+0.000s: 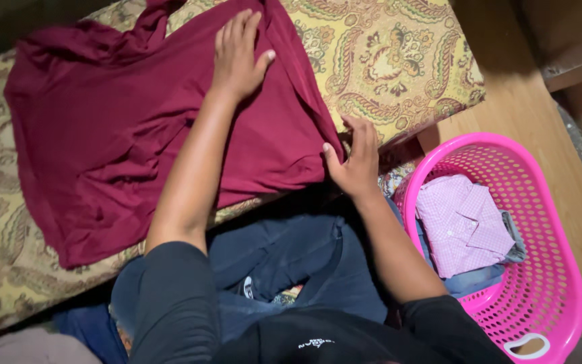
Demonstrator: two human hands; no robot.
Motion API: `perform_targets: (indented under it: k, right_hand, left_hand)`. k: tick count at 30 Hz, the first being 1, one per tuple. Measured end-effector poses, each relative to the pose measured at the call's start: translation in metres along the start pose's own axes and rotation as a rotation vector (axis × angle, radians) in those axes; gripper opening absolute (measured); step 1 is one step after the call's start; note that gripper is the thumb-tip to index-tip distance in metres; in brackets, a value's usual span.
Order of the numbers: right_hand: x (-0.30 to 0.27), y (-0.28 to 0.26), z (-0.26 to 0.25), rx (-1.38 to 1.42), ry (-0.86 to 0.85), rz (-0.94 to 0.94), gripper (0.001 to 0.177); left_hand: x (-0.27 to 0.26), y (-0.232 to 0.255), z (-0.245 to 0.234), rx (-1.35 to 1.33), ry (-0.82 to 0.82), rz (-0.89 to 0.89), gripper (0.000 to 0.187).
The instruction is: The person folds a maroon shirt by hand on a padded surface, smoothing the fabric and tucking the sleeves before placing it in a laundry basket.
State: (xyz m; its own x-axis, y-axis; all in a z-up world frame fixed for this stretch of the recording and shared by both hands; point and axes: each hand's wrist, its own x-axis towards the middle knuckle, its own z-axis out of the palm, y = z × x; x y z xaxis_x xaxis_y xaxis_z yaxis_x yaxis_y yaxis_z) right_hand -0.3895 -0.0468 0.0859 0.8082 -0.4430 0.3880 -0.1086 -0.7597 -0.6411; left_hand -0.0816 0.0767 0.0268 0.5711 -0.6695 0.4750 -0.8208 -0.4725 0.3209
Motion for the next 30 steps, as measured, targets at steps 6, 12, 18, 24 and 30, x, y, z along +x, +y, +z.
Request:
perform_targets:
  k: [6,12,18,24,30]
  right_hand:
    - [0.001,-0.030,0.004,0.084,-0.138,-0.344,0.056]
    - [0.032,-0.040,0.056,-0.071,-0.579,-0.461,0.062]
    - [0.072,-0.011,0.076,-0.313,-0.501,-0.138,0.073]
    - [0.069,0.010,0.080,-0.348,-0.388,-0.069,0.073]
    - [0.076,0.011,0.084,-0.392,-0.421,-0.087,0.073]
  left_hand:
    - [-0.103,0.062,-0.097,0.129,-0.087,-0.165,0.058]
    - [-0.178,0.066,-0.120,0.020,-0.088,-0.276,0.063]
    - [-0.193,0.055,-0.099,0.085,-0.049,-0.390,0.082]
    - [-0.195,0.053,-0.101,0.075,-0.069,-0.385,0.083]
    - [-0.228,0.040,-0.129,0.114,-0.126,-0.461,0.090]
